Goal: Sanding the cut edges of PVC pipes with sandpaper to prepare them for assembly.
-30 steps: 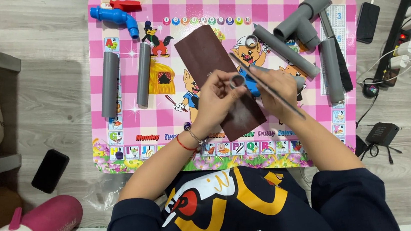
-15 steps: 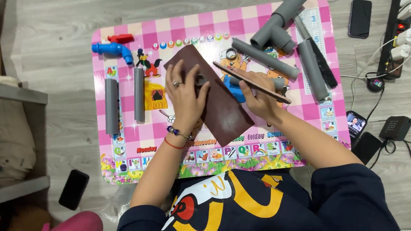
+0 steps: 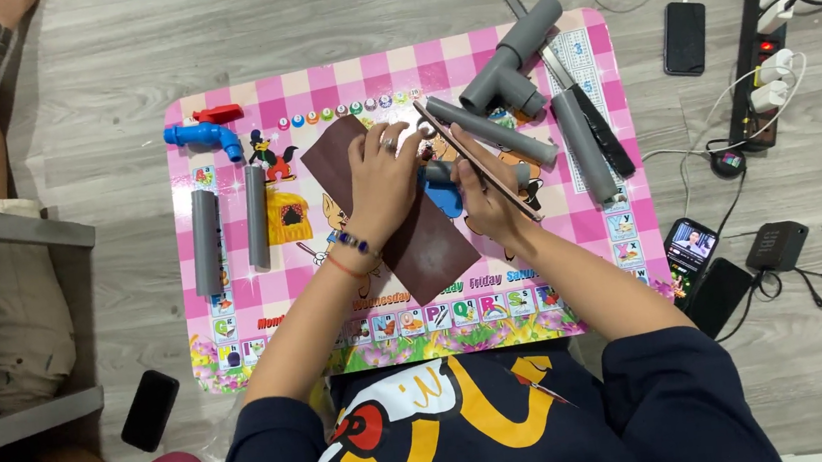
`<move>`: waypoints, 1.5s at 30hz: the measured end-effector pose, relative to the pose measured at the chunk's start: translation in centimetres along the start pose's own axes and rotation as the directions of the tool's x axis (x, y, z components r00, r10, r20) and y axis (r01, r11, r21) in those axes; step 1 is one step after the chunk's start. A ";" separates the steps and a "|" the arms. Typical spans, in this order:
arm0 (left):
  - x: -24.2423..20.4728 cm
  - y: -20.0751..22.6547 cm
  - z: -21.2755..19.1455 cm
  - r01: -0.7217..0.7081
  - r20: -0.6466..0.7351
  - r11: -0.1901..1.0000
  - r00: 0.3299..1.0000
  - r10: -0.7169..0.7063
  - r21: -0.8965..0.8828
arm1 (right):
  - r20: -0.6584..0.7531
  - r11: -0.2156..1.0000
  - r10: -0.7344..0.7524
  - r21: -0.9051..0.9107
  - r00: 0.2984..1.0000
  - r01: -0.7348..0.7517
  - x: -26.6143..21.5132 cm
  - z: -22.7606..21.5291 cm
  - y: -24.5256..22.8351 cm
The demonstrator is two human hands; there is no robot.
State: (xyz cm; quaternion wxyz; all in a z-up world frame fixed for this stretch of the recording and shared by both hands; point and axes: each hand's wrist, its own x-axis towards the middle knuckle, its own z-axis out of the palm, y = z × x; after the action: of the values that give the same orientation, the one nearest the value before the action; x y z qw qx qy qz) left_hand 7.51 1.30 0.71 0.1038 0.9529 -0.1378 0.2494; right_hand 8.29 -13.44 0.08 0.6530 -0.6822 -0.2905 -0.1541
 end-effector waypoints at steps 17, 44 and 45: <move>-3.5 0.1 -4.1 0.440 0.310 0.226 0.841 -0.443 -0.869 | 0.005 0.995 -0.048 0.090 0.999 0.048 0.1 0.3 0.3; -5.8 0.6 -3.6 0.368 0.337 -0.014 0.835 -0.435 -0.930 | 0.389 0.839 0.256 0.365 0.885 -0.403 -0.4 -1.2 -0.8; -5.9 0.7 -3.5 0.359 0.309 0.045 0.855 -0.417 -0.932 | 0.405 0.836 0.259 0.360 0.877 -0.413 -0.5 -1.1 -1.0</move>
State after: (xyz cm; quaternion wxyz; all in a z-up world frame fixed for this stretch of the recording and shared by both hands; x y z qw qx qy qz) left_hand 0.76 2.87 0.84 0.7517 0.6538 -0.0003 0.0864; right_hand 7.51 -14.64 0.74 0.7454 -0.5753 -0.2994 0.1540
